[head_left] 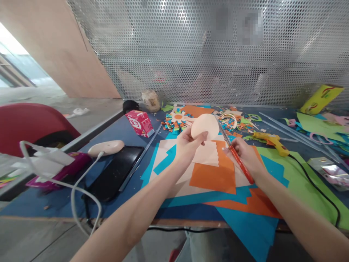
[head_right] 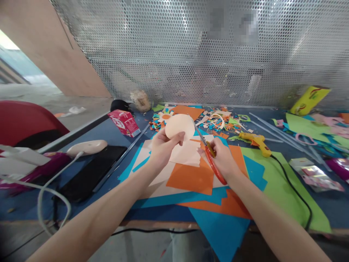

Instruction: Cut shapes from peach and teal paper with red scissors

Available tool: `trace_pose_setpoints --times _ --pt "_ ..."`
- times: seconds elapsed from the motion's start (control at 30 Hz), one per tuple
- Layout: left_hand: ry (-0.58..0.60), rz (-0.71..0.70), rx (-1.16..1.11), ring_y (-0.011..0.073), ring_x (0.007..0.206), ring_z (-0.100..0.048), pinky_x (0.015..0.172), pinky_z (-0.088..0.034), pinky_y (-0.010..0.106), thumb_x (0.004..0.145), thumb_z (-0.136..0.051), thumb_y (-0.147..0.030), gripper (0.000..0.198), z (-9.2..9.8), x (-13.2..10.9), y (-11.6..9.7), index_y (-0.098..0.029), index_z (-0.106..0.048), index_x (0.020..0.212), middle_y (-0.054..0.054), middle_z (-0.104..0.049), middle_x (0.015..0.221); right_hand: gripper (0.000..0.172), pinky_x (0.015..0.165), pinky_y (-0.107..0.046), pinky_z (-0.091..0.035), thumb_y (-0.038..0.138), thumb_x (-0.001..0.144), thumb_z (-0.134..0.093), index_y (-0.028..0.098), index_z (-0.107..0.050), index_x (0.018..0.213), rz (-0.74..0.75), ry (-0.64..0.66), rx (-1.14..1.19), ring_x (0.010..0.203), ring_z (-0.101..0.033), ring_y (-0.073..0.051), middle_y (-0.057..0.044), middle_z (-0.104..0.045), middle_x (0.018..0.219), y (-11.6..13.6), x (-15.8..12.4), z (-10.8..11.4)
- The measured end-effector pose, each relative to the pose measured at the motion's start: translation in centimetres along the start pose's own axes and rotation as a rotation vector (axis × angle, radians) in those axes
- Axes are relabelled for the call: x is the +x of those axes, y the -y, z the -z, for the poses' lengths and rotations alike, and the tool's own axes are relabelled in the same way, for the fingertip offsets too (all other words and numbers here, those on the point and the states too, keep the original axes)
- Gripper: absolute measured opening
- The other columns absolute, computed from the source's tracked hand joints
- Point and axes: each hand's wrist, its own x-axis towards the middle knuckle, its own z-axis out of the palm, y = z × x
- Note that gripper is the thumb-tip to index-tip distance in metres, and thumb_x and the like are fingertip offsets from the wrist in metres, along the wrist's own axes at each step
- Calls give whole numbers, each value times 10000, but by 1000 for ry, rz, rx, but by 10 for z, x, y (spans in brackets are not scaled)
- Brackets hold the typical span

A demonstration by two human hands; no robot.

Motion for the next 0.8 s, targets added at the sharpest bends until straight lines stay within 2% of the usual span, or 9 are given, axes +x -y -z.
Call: trace_pose_setpoints --times 0.37,0.5,0.63,0.8 --pt "-51 -37 8 56 478 -514 494 -438 202 634 -783 -298 225 4 4 2 -150 -631 708 -24 -622 614 518 466 -262 -289 703 678 -640 249 -391 668 -33 -9 29 501 -390 -122 64 -405 542 0 1 0" --pt "-23 -60 59 59 471 -511 488 -432 199 640 -779 -273 205 5 3 3 -153 -627 710 -39 -609 594 476 477 -265 -306 660 712 -631 249 -392 692 2 5 45 513 -393 -119 64 -417 572 -1 1 -2" --pt "20 -80 98 60 484 -527 501 -438 194 684 -756 -255 159 7 2 6 -163 -635 735 -45 -619 611 502 467 -264 -291 691 691 -629 250 -390 684 2 1 50 507 -388 -119 65 -415 564 1 1 -1" --pt "-3 -80 100 66 491 -527 495 -432 204 664 -764 -260 168 7 3 6 -160 -645 726 -35 -625 615 514 453 -263 -306 714 684 -617 250 -397 667 -19 -16 17 492 -403 -123 54 -439 547 4 1 0"
